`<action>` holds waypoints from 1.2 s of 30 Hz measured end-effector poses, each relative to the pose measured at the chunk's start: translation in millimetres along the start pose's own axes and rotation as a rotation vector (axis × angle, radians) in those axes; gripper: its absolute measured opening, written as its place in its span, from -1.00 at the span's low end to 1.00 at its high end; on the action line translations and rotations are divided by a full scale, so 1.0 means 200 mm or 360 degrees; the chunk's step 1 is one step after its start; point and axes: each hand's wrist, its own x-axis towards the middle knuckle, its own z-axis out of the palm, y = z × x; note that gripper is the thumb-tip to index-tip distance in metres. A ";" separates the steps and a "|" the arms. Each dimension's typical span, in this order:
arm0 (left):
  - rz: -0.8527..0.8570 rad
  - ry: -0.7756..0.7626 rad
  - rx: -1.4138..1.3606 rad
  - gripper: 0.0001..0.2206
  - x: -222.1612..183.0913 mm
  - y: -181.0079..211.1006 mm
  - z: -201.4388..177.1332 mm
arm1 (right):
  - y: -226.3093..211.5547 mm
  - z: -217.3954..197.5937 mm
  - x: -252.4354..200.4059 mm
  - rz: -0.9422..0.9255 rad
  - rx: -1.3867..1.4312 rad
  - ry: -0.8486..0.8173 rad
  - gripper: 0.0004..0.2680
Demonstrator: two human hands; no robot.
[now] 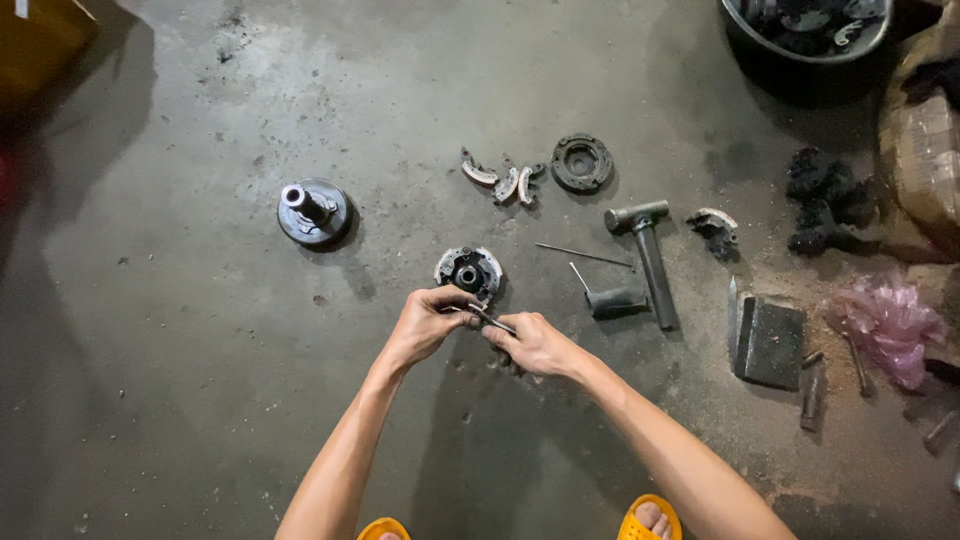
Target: Repairing a motorcycle clutch assembly by manipulating springs and plates with tools on the floor.
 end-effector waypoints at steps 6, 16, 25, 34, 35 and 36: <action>-0.0058 -0.0031 -0.0004 -0.76 -0.01 -0.09 0.00 | 0.15 0.08 0.04 0.0002 -0.0005 0.0121 -0.61; -0.0063 -0.0063 0.0014 -0.75 0.01 -0.05 -0.01 | 0.18 0.12 0.06 -0.0074 0.0079 0.0243 -0.58; -0.0191 0.0391 -0.0234 -0.78 -0.03 -0.10 0.00 | 0.21 0.05 0.09 -0.0003 0.0420 0.0171 -0.75; -0.0284 0.0461 -0.0616 -0.79 -0.03 -0.21 0.09 | 0.13 0.12 0.17 -0.0221 0.0756 0.0749 -0.94; -0.0291 0.0446 -0.0644 -0.79 -0.03 -0.22 0.10 | 0.14 0.13 0.18 -0.0230 0.0743 0.0786 -0.92; -0.0299 0.0431 -0.0673 -0.79 -0.03 -0.23 0.11 | 0.15 0.14 0.19 -0.0240 0.0731 0.0822 -0.91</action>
